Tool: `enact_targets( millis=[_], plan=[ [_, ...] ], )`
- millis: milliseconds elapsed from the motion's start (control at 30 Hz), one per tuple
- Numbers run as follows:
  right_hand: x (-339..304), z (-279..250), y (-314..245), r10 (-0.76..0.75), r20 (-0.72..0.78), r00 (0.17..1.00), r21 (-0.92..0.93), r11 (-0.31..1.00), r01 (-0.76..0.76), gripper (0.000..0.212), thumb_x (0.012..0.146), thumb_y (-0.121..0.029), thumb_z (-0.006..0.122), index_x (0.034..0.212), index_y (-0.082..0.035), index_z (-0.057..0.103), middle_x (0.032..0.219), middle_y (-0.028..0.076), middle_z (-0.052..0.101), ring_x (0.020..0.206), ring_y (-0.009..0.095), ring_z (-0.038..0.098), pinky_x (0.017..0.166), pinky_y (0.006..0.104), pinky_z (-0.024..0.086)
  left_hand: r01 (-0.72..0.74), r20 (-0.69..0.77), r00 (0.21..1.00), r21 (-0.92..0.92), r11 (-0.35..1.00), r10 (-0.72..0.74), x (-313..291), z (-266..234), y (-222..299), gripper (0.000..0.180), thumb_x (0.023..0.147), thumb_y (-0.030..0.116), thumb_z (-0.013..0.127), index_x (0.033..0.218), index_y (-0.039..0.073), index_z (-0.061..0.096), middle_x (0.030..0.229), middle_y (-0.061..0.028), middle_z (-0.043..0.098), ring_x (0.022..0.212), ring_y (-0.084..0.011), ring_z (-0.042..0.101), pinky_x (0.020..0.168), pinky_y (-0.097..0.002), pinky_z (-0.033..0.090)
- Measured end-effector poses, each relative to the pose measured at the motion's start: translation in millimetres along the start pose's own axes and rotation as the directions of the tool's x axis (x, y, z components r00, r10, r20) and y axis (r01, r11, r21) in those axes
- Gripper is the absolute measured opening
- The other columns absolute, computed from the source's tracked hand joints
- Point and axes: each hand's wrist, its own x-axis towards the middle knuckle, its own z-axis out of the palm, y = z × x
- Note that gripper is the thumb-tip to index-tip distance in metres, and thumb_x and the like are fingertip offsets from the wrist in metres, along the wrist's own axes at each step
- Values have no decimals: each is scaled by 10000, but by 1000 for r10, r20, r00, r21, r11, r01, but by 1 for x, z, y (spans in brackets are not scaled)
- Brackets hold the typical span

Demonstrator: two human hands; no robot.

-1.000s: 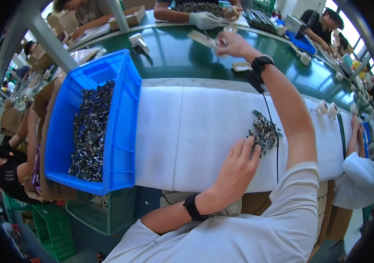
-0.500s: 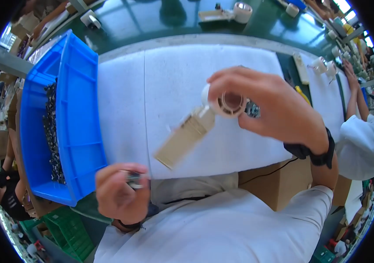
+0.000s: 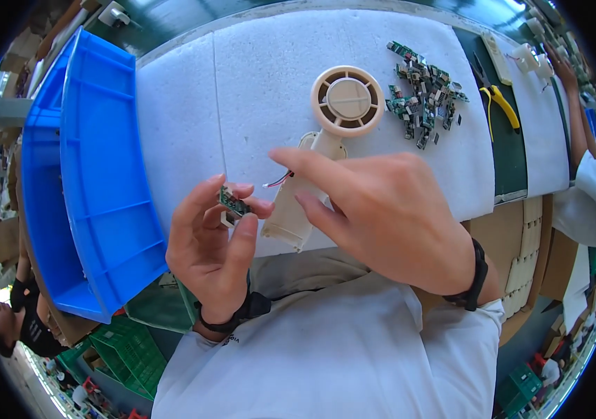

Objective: Assembling small handheld fans by fitting internal components and circuit boards into the fan housing.

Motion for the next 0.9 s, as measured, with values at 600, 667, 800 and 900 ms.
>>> enact_targets(
  millis=[600,667,800,900],
  plan=[
    [2,23,6,133,-215,968,132,986,-107,198,809,-34,763,1005,-56,744,695,75,673,561,172,628,524,276,473,289,195,945,-131,948,-261,5,-8,9,412,900,-109,533,1309,-70,512,1130,-206,657,943,-272,710,820,-375,599],
    [0,27,10,150,-201,968,137,983,-124,202,818,-37,757,1019,-57,744,698,68,672,556,149,621,516,267,464,290,177,947,-123,949,-267,6,-6,10,412,903,-106,532,1312,-71,514,1131,-205,655,943,-273,710,818,-374,599],
    [2,31,25,-86,-273,958,81,990,112,199,827,-20,735,1022,-58,746,707,62,669,540,105,591,492,246,433,283,126,955,-101,954,-270,7,-5,10,412,909,-94,532,1321,-75,520,1133,-199,650,939,-274,711,813,-371,599],
    [1,29,26,-78,-257,963,127,985,114,203,824,-3,718,1019,-56,744,704,54,657,524,85,560,482,237,415,263,103,962,-84,961,-254,8,-5,9,412,914,-84,535,1326,-76,526,1132,-193,647,934,-271,712,810,-369,599]
  ],
)
